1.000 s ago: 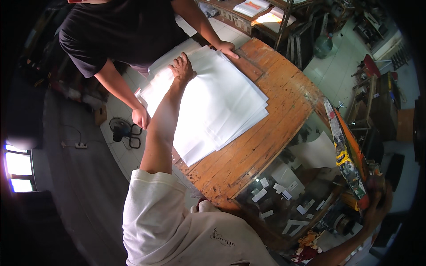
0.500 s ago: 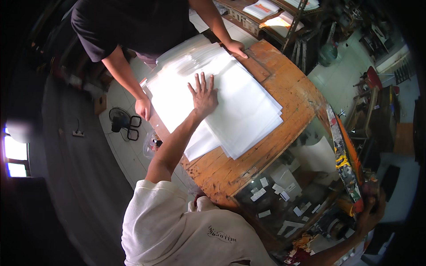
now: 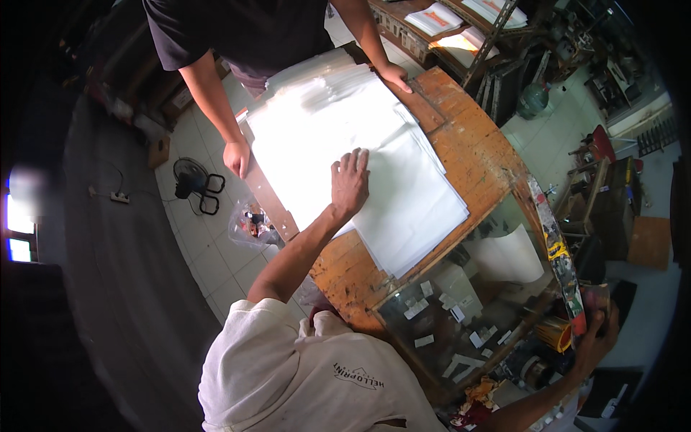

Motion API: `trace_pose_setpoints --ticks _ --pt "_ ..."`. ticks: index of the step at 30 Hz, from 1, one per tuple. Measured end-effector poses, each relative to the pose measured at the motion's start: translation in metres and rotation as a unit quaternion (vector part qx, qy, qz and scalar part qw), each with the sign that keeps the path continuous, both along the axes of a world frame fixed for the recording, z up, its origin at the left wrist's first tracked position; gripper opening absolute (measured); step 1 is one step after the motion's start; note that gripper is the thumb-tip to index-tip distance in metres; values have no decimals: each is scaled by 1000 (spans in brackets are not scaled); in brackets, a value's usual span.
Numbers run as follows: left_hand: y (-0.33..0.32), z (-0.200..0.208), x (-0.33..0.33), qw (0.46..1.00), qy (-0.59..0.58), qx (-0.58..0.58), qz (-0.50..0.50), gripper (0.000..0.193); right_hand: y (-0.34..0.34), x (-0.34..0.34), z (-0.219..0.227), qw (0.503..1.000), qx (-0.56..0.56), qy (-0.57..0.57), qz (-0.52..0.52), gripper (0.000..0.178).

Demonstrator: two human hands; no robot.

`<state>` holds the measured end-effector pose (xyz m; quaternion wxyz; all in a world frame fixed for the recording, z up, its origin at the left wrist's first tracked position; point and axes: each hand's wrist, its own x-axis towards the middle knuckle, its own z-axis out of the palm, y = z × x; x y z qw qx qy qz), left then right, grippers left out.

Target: The person performs screen printing by spreading ink across a screen with a squeegee, lifting the screen to reveal the print, and placing printed sheets onto a stack.

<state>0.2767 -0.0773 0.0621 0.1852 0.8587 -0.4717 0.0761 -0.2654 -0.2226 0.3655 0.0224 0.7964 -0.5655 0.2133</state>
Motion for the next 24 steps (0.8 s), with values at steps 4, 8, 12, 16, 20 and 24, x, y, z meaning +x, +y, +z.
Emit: trace_pose_setpoints --ticks 4,8,12,16,20,24 --pt "-11 10 27 996 28 13 83 47 1 0 -1 1000 -23 14 12 54" --pt "-9 9 39 999 -16 -38 -30 26 1 2 -3 999 -35 29 13 54" --pt "-6 12 16 997 -11 -20 -72 12 2 2 -2 999 -16 28 4 58" --pt "-7 15 26 998 -2 -59 7 11 2 -3 -3 1000 -12 25 1 59" --pt "-7 28 28 990 114 -69 54 19 3 -2 -1 1000 -10 23 1 60" --pt "-10 20 41 998 60 -24 1 22 4 2 0 1000 -9 23 -2 61"
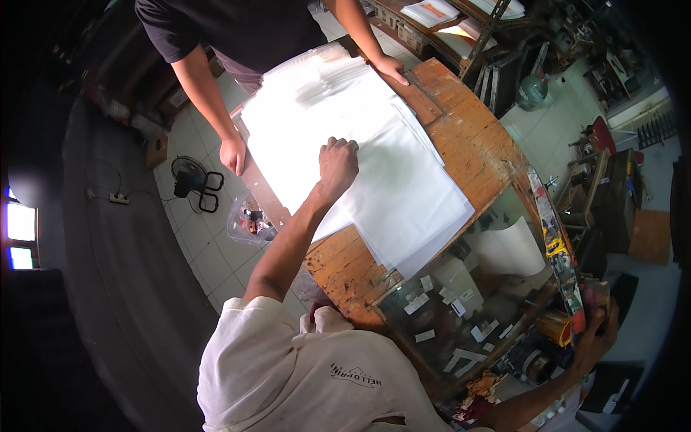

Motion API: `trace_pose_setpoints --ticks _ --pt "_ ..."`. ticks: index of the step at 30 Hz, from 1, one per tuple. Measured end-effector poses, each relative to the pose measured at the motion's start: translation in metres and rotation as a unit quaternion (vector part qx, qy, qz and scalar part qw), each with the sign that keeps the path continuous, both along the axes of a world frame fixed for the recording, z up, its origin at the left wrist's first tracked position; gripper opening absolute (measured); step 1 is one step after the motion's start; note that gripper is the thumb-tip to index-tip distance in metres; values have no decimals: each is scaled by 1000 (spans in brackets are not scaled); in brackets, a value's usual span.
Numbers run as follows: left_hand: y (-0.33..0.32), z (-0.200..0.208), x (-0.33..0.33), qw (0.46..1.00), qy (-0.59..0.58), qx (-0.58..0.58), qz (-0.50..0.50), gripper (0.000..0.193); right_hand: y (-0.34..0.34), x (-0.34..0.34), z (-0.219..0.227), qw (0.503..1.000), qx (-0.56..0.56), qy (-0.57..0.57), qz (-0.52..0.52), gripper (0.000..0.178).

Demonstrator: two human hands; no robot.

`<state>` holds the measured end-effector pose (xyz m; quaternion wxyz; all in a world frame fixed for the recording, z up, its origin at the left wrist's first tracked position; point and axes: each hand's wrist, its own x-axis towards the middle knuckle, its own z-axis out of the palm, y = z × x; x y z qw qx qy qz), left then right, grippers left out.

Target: The person performs screen printing by spreading ink across a screen with a squeegee, lifting the screen to reveal the print, and placing printed sheets onto a stack.

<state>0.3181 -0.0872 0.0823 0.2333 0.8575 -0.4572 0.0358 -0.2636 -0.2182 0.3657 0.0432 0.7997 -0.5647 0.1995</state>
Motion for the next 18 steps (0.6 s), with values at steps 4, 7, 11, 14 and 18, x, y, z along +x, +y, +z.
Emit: trace_pose_setpoints --ticks 4,7,11,14,18 --pt "-31 18 -8 992 26 126 15 20 3 6 3 1000 -6 0 1 54" --pt "-49 9 -4 988 19 151 14 20 3 2 -1 1000 -7 -2 -1 55" --pt "-74 16 -7 992 -47 108 -45 18 5 2 1 999 -8 29 -30 55" --pt "-106 70 -21 990 -71 49 -109 15 -1 2 1 999 -13 27 -23 51" --pt "-137 203 -65 974 -102 -3 -202 17 -18 -11 1 1000 9 -13 -20 48"
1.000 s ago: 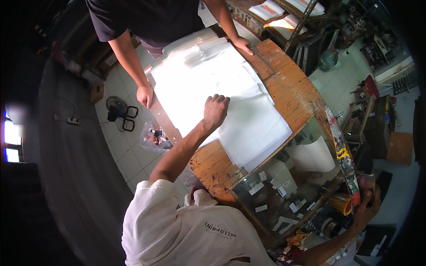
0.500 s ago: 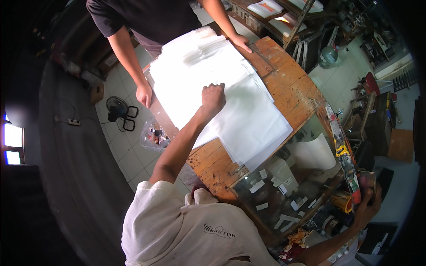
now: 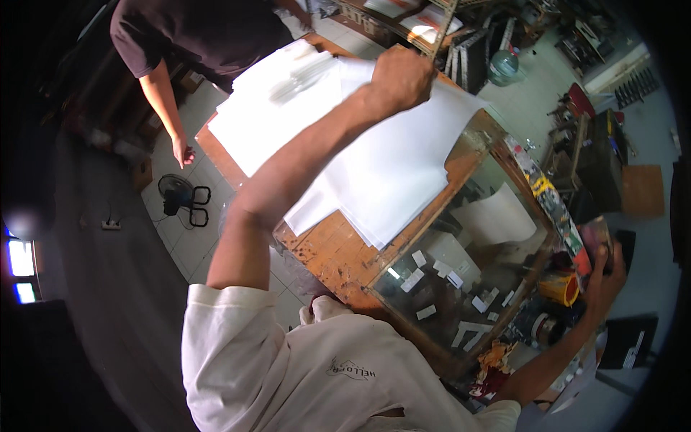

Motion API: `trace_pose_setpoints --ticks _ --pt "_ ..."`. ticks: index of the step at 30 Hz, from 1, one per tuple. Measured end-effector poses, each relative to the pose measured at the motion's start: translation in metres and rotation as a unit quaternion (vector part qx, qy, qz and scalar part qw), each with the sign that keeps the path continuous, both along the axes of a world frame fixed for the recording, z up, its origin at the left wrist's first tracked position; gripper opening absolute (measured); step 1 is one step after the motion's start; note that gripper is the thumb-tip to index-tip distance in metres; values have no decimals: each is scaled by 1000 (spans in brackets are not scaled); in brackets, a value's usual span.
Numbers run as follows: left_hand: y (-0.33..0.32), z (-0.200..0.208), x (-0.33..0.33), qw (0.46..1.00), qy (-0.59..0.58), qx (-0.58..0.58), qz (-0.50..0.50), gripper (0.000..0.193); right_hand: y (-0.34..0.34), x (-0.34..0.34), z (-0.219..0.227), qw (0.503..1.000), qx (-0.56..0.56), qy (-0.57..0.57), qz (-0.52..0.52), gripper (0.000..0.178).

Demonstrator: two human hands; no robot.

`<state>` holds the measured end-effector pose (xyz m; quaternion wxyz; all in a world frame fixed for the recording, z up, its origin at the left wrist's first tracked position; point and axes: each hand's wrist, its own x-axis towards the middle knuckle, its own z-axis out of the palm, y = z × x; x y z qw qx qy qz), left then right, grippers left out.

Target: The person performs screen printing by spreading ink across a screen with a squeegee, lifting the screen to reveal the print, and placing printed sheets onto a stack.

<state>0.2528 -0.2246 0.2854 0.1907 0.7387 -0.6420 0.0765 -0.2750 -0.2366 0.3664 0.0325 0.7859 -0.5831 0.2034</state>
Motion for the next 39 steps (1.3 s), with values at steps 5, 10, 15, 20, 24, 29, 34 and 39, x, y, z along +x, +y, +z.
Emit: trace_pose_setpoints --ticks 5,10,15,20,24,29,34,39 --pt "58 71 -2 902 397 -39 -166 48 -8 6 9 1000 14 -16 1 50" --pt "147 -14 72 836 548 5 -36 34 -7 8 8 1000 -8 -23 7 48" --pt "194 -139 91 859 467 172 119 57 -20 -6 2 999 -24 -22 0 48" --pt "172 -211 94 918 360 76 151 28 -20 -6 9 999 20 -29 5 51" --pt "140 -189 80 972 156 62 162 17 -21 -11 6 999 23 -37 24 50" --pt "88 -203 119 972 60 -5 225 23 -22 -27 -7 998 -52 3 20 52" --pt "31 -224 156 977 82 37 194 27 -11 -22 -6 1000 -12 -2 12 54" --pt "-4 -235 179 961 248 24 123 19 5 -18 -7 998 -17 -34 44 56"
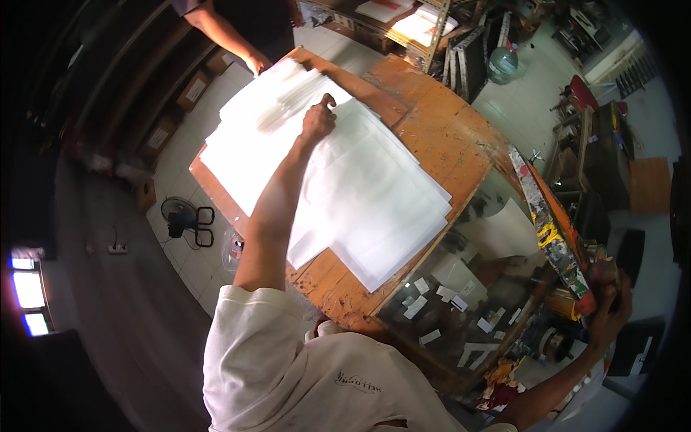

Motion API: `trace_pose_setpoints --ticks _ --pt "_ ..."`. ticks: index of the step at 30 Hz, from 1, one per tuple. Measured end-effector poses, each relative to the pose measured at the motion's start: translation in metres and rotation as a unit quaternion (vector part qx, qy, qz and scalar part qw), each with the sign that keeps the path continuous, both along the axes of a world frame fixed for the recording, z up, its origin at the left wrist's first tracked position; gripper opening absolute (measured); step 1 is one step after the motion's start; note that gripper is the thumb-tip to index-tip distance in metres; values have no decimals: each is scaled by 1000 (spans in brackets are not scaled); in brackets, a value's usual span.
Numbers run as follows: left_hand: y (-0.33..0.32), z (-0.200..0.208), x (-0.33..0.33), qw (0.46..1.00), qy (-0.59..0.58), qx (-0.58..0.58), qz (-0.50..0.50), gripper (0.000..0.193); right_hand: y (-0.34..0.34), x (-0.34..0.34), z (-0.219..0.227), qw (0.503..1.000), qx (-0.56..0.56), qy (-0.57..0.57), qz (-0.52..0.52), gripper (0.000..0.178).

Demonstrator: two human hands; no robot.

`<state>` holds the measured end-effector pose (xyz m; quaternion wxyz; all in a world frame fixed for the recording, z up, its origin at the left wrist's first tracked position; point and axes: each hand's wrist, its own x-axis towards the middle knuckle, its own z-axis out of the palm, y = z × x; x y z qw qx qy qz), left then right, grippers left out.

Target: The person performs screen printing by spreading ink across a screen with a squeegee, lifting the screen to reveal the print, and placing printed sheets onto a stack.

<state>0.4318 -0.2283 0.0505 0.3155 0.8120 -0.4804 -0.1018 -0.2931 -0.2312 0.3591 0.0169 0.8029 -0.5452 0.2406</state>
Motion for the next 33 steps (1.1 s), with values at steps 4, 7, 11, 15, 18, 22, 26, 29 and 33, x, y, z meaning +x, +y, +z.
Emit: trace_pose_setpoints --ticks 4,7,11,15,18,22,26,29,33 --pt "12 -11 50 973 23 -37 -225 43 6 8 -1 999 16 3 30 62" --pt "2 26 22 973 21 111 -201 54 18 8 -3 998 -15 22 58 57" --pt "12 23 65 955 -5 91 -281 65 29 22 -12 999 -1 -17 -28 54" --pt "8 64 21 953 -12 101 -285 70 30 41 -2 996 -87 22 4 39" --pt "12 49 26 910 -202 60 -359 72 35 48 11 999 -31 26 16 58" --pt "3 41 15 935 -143 184 -268 74 31 60 13 994 -108 0 6 49" --pt "-3 40 29 877 -280 310 -237 84 32 67 18 995 -94 23 4 53" --pt "4 19 66 878 -272 281 -276 105 30 73 17 998 -58 25 -5 54" --pt "-16 17 66 874 -216 277 -336 91 37 40 -10 997 -60 37 -33 58"
